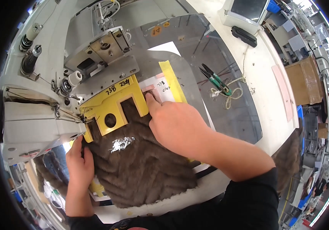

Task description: The recorder is sewing fur strips onto a base fabric using an industrial sewing machine at a manufacturing station.

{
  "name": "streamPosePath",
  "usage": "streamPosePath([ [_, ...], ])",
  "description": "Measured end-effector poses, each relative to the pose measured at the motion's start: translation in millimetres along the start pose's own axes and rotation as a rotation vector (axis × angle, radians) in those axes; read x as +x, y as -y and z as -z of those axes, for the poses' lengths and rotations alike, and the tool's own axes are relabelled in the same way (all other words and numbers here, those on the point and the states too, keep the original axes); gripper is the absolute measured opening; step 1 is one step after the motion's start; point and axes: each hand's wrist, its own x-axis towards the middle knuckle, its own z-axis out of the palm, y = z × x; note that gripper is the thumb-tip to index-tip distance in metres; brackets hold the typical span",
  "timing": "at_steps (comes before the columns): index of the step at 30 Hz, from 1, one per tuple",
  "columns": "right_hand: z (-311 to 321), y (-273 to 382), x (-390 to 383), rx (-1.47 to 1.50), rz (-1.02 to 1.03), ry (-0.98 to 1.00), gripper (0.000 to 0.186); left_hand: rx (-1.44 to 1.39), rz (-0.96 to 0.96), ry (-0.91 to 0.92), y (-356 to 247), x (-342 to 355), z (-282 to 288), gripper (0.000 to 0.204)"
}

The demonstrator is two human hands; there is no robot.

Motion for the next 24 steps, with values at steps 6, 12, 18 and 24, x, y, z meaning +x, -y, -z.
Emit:
streamPosePath([
  [6,-5,-3,-2,-0.036,0.068,-0.064,0.047,-0.039,-0.047,-0.086,-7,6,-6,0.015],
  [12,-5,-2,1,0.082,0.017,-0.095,0.044,0.023,-0.045,-0.007,-1,5,2,0.017],
  [18,-4,-1,7,0.136,0.076,-0.101,0.041,0.038,-0.035,0.003,0,2,3,0.042],
  [24,-6,4,7,0.095,0.015,-0.176,0.035,-0.015,0.082,0.085,-7,16,2,0.023],
])
